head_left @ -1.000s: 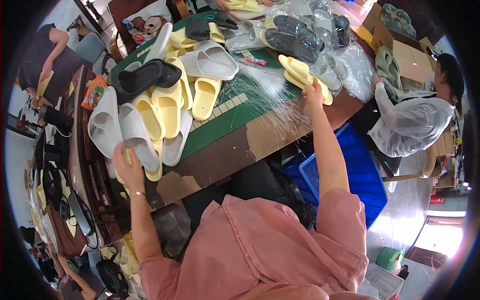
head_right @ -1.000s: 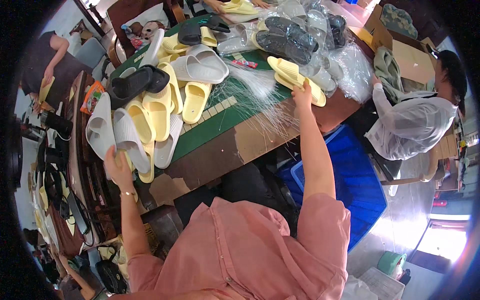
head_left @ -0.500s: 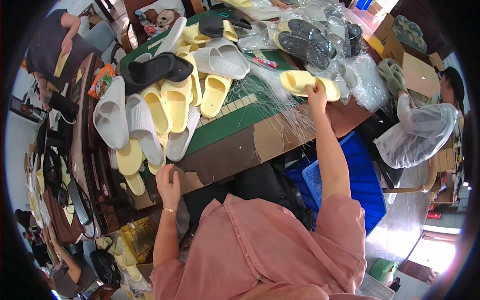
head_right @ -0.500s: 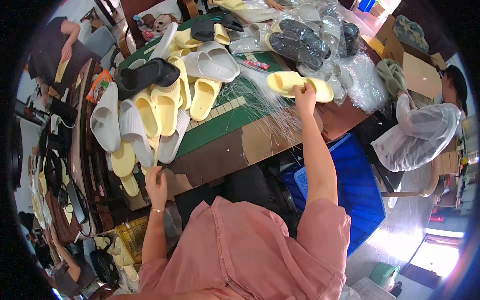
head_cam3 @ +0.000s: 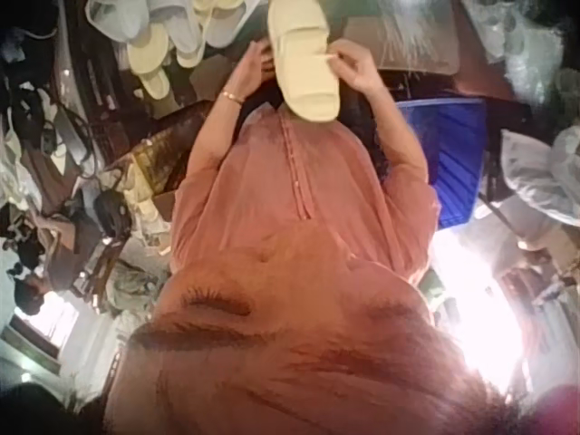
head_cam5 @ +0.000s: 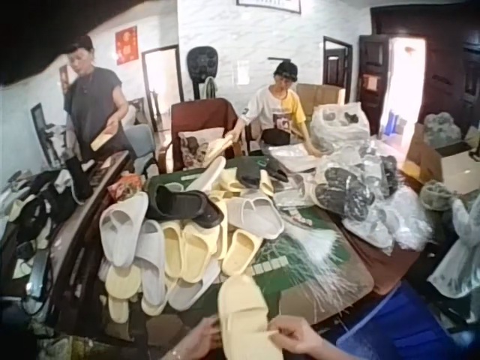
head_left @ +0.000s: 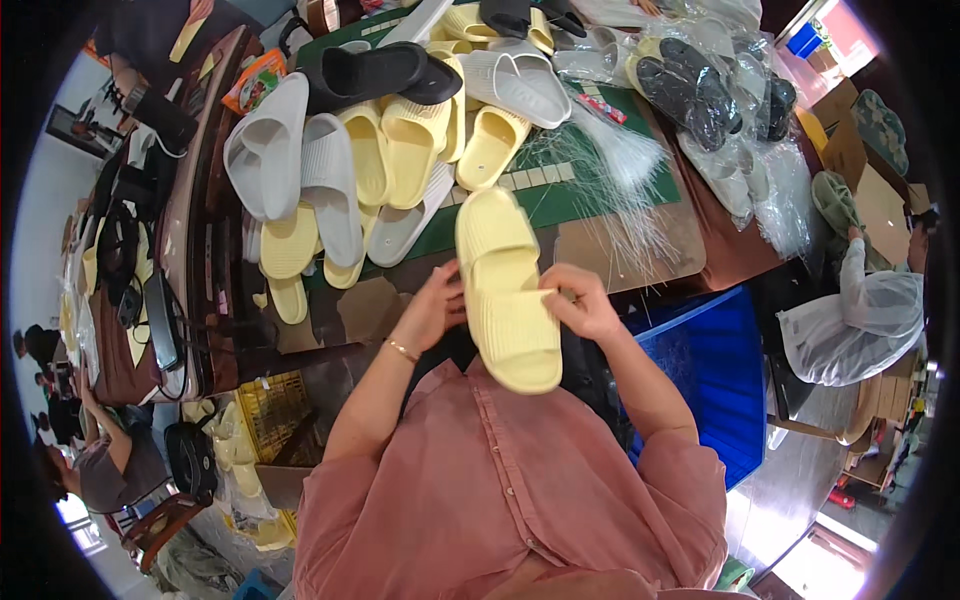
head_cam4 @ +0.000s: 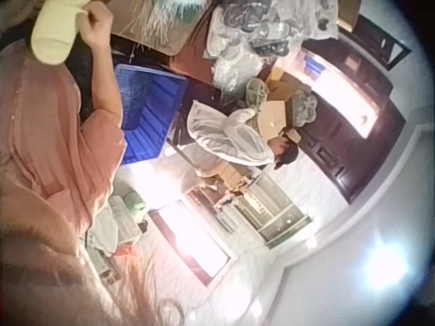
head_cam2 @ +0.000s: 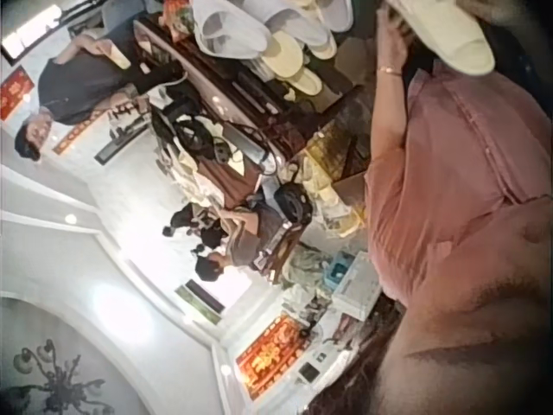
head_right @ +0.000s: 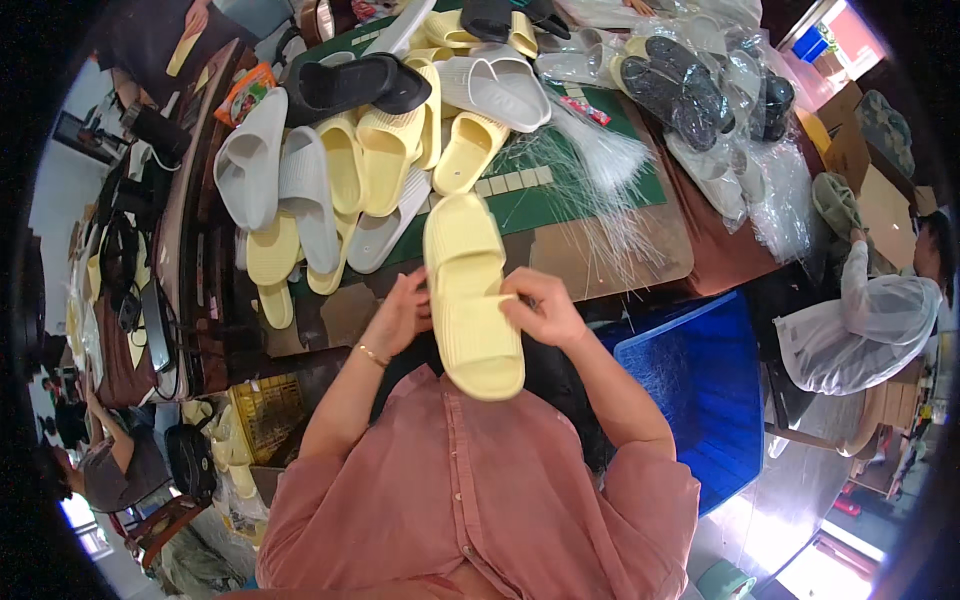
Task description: The person pairs slippers by picking them up from a pile and threading plastic tag fasteners through each pair by hand.
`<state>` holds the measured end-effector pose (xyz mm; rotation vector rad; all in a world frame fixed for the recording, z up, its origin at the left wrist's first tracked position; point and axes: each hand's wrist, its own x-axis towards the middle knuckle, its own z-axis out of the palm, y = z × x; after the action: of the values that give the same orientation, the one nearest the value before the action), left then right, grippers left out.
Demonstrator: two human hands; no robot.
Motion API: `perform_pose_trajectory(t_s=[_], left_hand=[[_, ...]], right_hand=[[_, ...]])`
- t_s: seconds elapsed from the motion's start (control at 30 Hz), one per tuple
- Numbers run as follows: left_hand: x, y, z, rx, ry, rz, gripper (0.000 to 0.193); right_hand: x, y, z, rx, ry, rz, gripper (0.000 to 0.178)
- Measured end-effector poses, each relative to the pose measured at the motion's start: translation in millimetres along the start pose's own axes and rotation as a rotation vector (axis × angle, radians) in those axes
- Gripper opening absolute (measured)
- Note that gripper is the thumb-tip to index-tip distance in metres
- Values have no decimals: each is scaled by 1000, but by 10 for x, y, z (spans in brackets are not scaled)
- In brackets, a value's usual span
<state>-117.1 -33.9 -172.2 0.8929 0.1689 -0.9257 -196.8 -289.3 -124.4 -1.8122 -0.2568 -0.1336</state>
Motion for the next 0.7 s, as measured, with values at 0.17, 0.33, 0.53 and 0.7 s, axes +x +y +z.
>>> perform_pose_trajectory(t_s=[0.17, 0.33, 0.53, 0.7], left_hand=[[-10, -271, 121, -352, -31, -50, 64], [-12, -260, 183, -415, -50, 9, 67], [91, 124, -77, -479, -133, 155, 70], [-36, 201, -9, -291, -202, 178, 68]], right_hand=[[-26, -53, 227, 297, -188, 112, 9], [-48, -31, 266, 249, -206, -6, 10], [-287, -139, 99, 670, -215, 335, 27], [-217, -311, 24, 1096, 744, 929, 33]])
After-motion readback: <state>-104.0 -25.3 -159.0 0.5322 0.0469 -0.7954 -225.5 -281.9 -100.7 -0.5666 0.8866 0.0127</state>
